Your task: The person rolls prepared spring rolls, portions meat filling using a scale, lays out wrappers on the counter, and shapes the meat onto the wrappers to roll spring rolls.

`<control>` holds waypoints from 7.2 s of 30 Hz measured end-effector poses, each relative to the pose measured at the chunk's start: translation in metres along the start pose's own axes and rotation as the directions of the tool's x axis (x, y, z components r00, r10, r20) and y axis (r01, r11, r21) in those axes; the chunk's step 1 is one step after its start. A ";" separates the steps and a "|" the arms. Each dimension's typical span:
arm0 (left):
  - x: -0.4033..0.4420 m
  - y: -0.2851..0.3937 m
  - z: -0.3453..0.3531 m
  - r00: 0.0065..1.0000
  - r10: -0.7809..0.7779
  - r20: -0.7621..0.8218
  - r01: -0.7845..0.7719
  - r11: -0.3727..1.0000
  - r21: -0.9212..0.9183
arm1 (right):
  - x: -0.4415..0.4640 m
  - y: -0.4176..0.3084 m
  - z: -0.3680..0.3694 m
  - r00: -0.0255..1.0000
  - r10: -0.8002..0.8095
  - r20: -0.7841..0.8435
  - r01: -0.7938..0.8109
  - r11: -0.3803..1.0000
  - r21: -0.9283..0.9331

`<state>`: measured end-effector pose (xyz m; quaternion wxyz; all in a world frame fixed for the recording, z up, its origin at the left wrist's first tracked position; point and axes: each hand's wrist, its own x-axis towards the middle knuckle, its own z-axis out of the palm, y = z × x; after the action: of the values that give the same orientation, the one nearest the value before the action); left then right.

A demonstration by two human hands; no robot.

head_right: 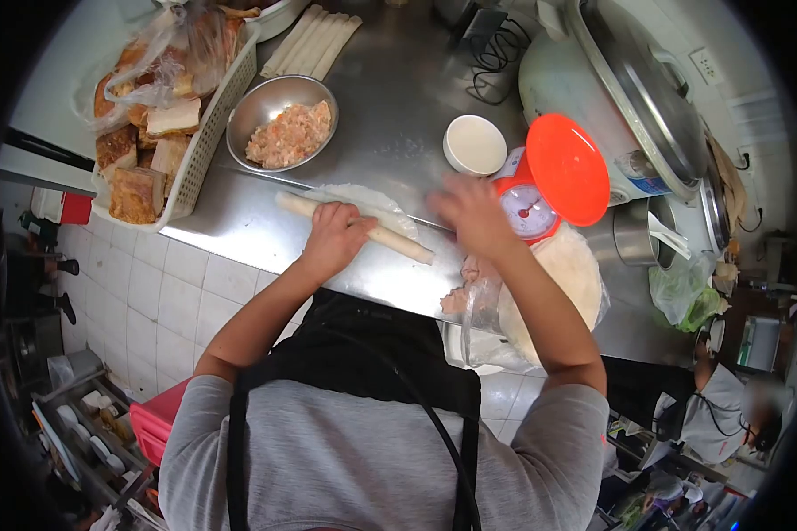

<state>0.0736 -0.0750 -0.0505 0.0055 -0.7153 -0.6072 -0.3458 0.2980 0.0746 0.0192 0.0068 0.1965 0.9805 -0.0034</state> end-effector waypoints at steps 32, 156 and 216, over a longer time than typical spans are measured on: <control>-0.002 -0.037 -0.024 0.999 -0.038 0.014 0.039 0.995 -0.087 | 0.072 -0.059 0.034 0.998 -0.039 -0.050 0.039 0.999 -0.007; 0.051 -0.058 -0.021 0.966 0.123 0.226 -0.124 0.992 -0.008 | 0.046 -0.114 0.039 0.813 0.481 -0.327 -0.372 0.862 0.343; 0.121 0.077 -0.066 0.944 -0.193 0.267 0.303 0.195 -0.933 | 0.006 -0.104 -0.106 0.628 0.306 -0.715 -0.019 0.925 0.380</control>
<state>0.1115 -0.0189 0.0924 -0.5179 -0.4733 -0.3714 -0.6082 0.2513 -0.0176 0.1253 -0.4402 0.2666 0.8530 -0.0870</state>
